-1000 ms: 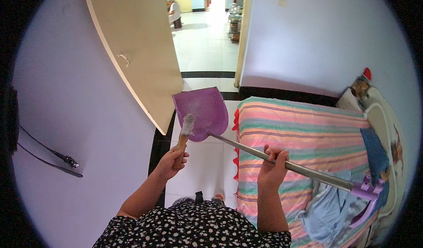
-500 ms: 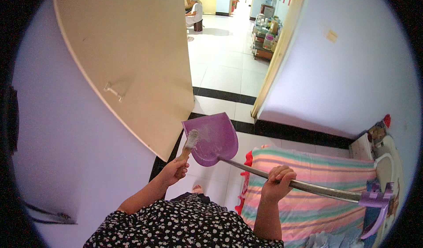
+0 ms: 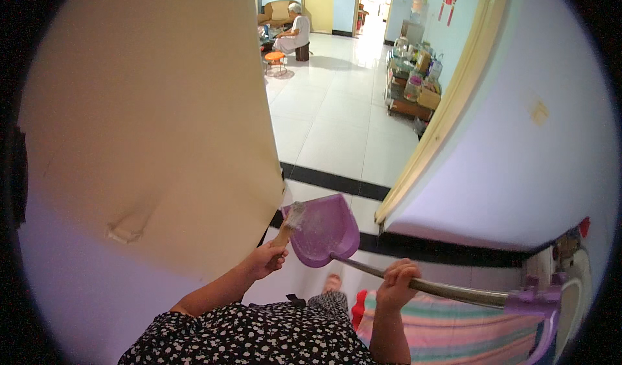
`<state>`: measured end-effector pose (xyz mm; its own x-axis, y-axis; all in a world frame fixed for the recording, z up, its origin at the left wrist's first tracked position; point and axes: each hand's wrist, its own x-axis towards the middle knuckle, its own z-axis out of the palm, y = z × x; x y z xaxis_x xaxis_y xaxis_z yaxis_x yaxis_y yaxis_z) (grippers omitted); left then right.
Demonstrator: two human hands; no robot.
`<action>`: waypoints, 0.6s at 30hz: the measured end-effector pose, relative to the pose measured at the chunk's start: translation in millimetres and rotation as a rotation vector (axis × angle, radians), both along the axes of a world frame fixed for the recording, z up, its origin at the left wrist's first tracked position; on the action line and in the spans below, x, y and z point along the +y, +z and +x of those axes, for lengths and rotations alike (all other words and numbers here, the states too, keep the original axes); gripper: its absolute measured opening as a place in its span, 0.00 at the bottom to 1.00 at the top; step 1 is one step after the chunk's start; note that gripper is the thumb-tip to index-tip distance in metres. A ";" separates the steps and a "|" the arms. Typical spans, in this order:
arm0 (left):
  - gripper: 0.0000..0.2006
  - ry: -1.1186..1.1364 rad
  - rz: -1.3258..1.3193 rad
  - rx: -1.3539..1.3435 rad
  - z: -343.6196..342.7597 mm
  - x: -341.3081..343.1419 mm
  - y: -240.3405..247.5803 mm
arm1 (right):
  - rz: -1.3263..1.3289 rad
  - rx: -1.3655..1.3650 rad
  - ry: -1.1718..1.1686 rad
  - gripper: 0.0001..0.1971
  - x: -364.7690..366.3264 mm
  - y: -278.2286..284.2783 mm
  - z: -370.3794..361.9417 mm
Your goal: The person cleans a window sill and floor baseboards using a brush and a dustpan. They also move several pairs of shoes from a cluttered floor area onto the window sill to clear the space.
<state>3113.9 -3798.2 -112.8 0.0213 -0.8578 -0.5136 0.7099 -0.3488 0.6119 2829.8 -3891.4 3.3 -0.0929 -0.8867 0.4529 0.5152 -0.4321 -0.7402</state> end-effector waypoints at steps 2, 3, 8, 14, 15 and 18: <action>0.09 0.023 -0.004 0.021 9.6 -43.5 3.0 | 0.016 0.006 0.096 0.21 -52.9 3.2 18.9; 0.09 0.048 0.005 0.004 13.6 -65.3 7.0 | 0.044 0.023 0.140 0.22 -80.3 6.4 28.9; 0.09 0.164 0.003 -0.011 35.1 -172.1 14.1 | 0.046 0.102 0.246 0.21 -202.0 10.1 70.0; 0.08 0.185 0.014 0.073 69.8 -274.9 0.7 | 0.055 0.158 0.272 0.20 -324.0 -5.9 117.8; 0.08 0.175 0.018 0.065 82.4 -294.3 -2.7 | 0.059 0.148 0.280 0.20 -343.6 -8.5 127.3; 0.08 0.121 0.033 0.035 124.1 -357.8 -11.0 | 0.102 0.134 0.255 0.20 -398.2 -6.6 158.9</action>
<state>3238.0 -4155.9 -123.8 0.1052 -0.8328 -0.5435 0.7684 -0.2788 0.5760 2988.7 -4289.6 -3.3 0.1929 -0.9153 0.3535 0.4921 -0.2214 -0.8419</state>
